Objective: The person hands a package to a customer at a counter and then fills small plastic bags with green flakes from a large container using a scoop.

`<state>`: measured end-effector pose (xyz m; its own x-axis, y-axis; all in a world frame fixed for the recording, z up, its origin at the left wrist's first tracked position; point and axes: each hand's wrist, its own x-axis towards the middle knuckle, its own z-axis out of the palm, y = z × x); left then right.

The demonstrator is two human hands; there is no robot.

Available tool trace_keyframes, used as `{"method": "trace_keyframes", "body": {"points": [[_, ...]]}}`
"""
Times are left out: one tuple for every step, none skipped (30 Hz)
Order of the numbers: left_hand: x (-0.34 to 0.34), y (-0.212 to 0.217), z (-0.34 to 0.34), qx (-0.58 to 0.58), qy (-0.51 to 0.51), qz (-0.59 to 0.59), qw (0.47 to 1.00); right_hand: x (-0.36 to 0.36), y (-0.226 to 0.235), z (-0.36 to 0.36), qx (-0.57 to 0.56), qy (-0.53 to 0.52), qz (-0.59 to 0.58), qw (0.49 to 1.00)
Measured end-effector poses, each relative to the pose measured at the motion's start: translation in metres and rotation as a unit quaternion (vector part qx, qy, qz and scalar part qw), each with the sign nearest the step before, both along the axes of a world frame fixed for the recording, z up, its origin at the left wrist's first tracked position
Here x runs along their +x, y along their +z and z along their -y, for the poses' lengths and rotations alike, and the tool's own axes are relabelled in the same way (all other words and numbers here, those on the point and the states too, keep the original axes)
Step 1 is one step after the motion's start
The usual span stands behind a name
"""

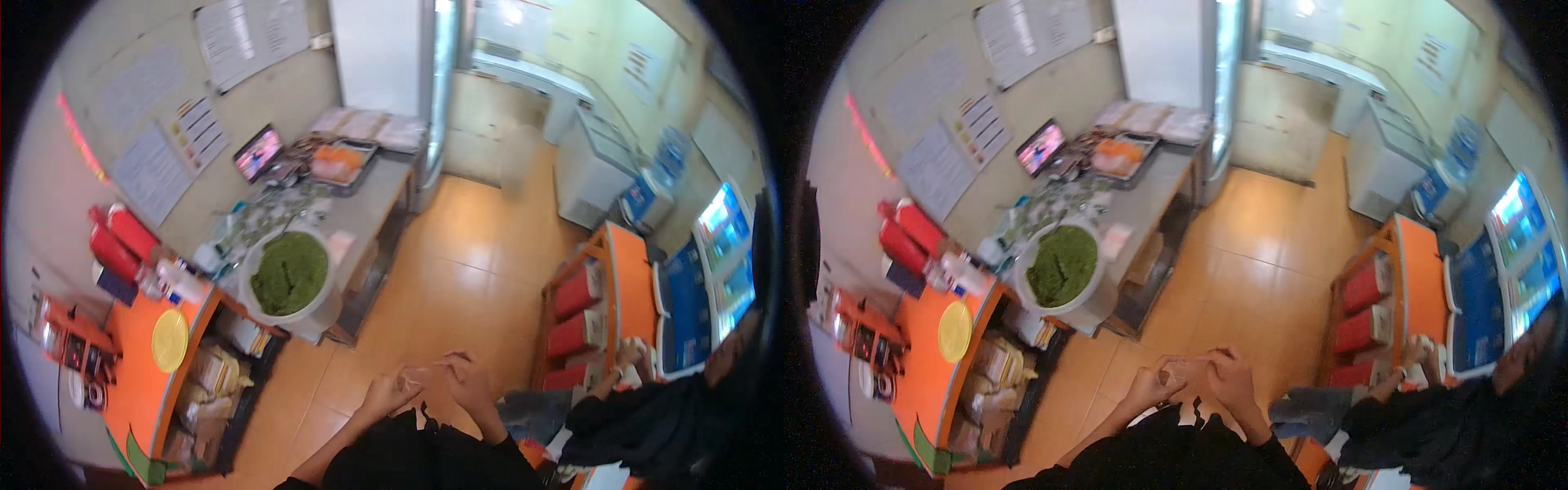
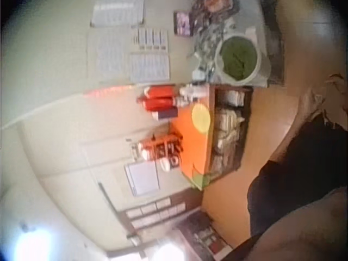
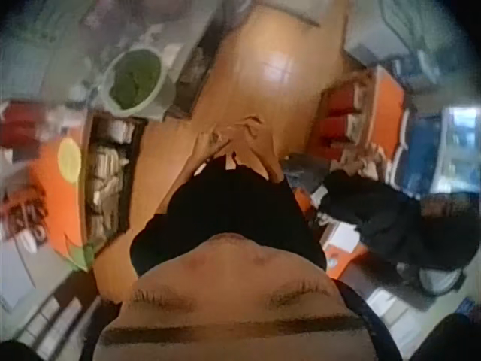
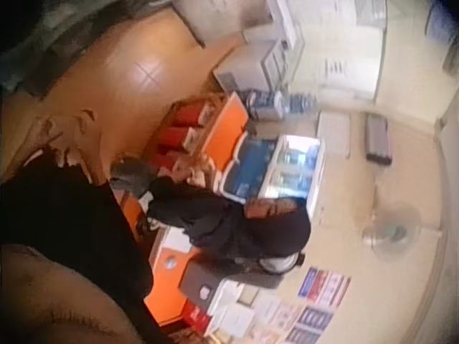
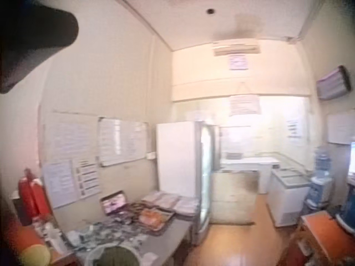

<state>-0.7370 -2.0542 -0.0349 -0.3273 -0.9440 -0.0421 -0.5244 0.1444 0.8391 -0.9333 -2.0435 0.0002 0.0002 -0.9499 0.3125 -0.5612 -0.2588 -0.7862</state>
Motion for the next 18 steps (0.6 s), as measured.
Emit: {"method": "trace_keyframes", "body": {"points": [[0.014,-0.006,0.001,-0.031,0.035,-0.045,0.998,0.009,0.002,0.012,0.005,0.026,0.012,1.0],[0.029,-0.009,0.001,-0.064,0.067,-0.089,0.992,0.018,0.006,0.026,0.01,0.049,0.024,0.998],[0.04,-0.01,-0.003,-0.038,0.1,-0.07,0.992,0.025,0.011,0.037,0.015,0.067,0.034,0.997],[0.053,-0.009,-0.003,-0.014,0.13,-0.05,0.99,0.036,0.02,0.052,-0.002,0.09,0.033,0.995],[0.066,-0.008,-0.002,0.011,0.159,-0.031,0.987,0.048,0.03,0.065,-0.02,0.112,0.033,0.993],[0.077,-0.008,-0.001,0.015,0.186,-0.055,0.981,0.06,0.04,0.079,-0.039,0.133,0.033,0.99],[0.088,-0.008,-0.001,0.017,0.211,-0.078,0.974,0.073,0.049,0.092,-0.043,0.156,0.029,0.986],[0.1,-0.008,-0.001,0.02,0.237,-0.099,0.966,0.089,0.055,0.105,-0.046,0.179,0.027,0.982],[0.112,-0.008,-0.001,0.014,0.262,-0.102,0.96,0.106,0.06,0.118,-0.049,0.202,0.025,0.978],[0.122,-0.005,0.0,0.007,0.28,-0.105,0.954,0.124,0.063,0.134,-0.086,0.222,0.004,0.971],[0.133,-0.004,-0.001,0.002,0.302,-0.107,0.947,0.146,0.058,0.151,-0.122,0.244,-0.013,0.962],[0.144,0.0,-0.002,-0.005,0.319,-0.116,0.94,0.167,0.055,0.167,-0.157,0.263,-0.034,0.951],[0.152,0.007,0.0,-0.011,0.33,-0.129,0.935,0.186,0.056,0.18,-0.19,0.266,-0.057,0.943],[0.159,0.015,0.001,-0.019,0.341,-0.141,0.929,0.203,0.057,0.193,-0.223,0.27,-0.079,0.933],[0.166,0.02,-0.001,-0.009,0.361,-0.147,0.921,0.222,0.052,0.208,-0.261,0.286,-0.121,0.914],[0.172,0.027,-0.001,-0.001,0.375,-0.155,0.914,0.236,0.048,0.223,-0.299,0.297,-0.165,0.892],[0.176,0.034,0.0,0.008,0.389,-0.162,0.907,0.246,0.044,0.234,-0.337,0.305,-0.208,0.866],[0.182,0.039,-0.001,-0.012,0.405,-0.197,0.893,0.257,0.042,0.24,-0.336,0.323,-0.269,0.843]]}}
